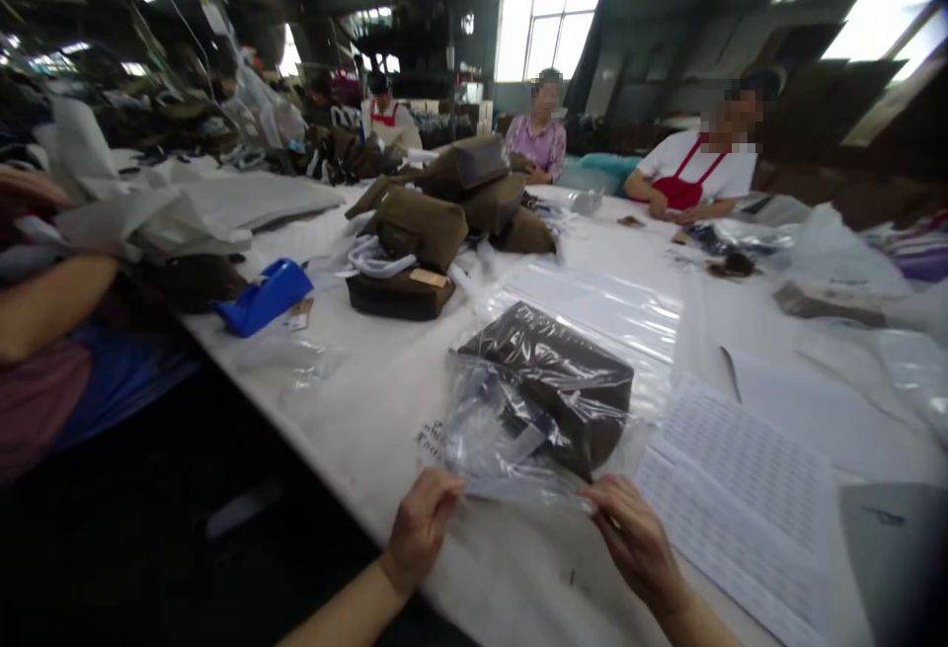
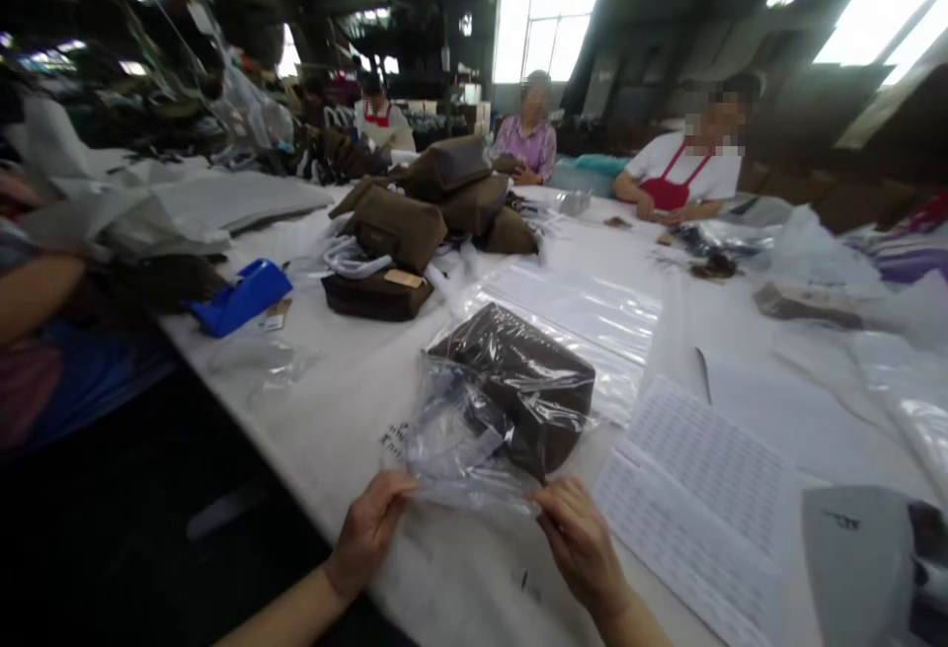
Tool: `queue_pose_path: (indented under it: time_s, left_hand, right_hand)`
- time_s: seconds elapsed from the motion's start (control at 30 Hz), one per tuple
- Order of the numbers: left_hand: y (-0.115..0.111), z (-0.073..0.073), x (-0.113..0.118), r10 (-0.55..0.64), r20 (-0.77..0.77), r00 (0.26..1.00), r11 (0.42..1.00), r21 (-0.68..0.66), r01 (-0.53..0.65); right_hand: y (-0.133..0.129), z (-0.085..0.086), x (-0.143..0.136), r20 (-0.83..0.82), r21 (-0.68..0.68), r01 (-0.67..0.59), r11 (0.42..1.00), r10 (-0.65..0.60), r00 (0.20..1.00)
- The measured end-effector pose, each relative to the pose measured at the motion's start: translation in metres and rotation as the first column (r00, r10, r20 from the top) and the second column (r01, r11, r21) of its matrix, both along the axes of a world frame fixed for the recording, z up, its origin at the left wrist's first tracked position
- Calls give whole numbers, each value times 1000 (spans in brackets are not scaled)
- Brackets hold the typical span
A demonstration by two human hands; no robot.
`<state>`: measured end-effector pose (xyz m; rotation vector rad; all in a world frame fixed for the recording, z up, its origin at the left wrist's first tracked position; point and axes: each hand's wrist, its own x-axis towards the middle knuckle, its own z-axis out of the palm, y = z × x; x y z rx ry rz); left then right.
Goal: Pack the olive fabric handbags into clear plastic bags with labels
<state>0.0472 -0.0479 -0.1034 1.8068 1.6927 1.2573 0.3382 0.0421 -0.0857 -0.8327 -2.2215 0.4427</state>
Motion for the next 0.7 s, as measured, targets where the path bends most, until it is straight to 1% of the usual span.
queue_pose_path:
  time_s: [0.07,0.13,0.17,0.23,0.3,0.33,0.37,0.4,0.47,0.5,0.53,0.6,0.67,0.7]
  left_hand:
    - [0,-1,-1,84,43,996,996,-33,-82]
    - [8,-2,-2,152,56,987,985,-87,-147]
    - [13,-2,-4,171,60,983,980,-108,-164]
    - [18,2,-10,203,68,977,972,-135,-192]
    - [18,10,-20,221,77,972,965,-161,-207]
    - [17,14,-25,225,83,971,960,-192,-206]
    - [15,17,-29,230,92,969,950,-235,-204]
    - [13,19,-33,238,103,966,937,-287,-201]
    - [10,21,-36,265,120,957,902,-382,-202]
    - [8,20,-37,281,134,950,887,-415,-204]
    - [5,19,-37,301,164,939,875,-440,-203]
    - [-1,17,-40,337,267,903,854,-491,-173]
    - [-8,19,-47,333,344,878,825,-557,-94]
    - [-11,23,-52,317,334,888,814,-576,-75]
  right_hand:
    - [-4,-4,-13,-35,21,115,993,-115,993]
    - [-6,-7,-26,-43,58,218,974,-216,975]
    - [-7,-7,-31,-45,71,241,968,-238,970]
    - [-11,-1,-38,-57,113,233,966,-227,972]
    - [-20,11,-41,-47,131,196,972,-191,980]
    - [-26,17,-43,-18,95,196,976,-195,981]
    - [-33,22,-44,28,19,215,976,-216,976]
    - [-40,27,-46,84,-83,254,964,-247,965]
    - [-55,31,-50,185,-272,341,900,-299,936]
    - [-61,31,-51,200,-312,360,879,-310,929]
    - [-67,32,-52,192,-313,364,877,-317,929]
    - [-77,32,-52,172,-258,375,890,-340,925]
    - [-82,33,-54,232,-255,420,871,-366,901]
    - [-82,33,-55,287,-278,443,852,-366,885]
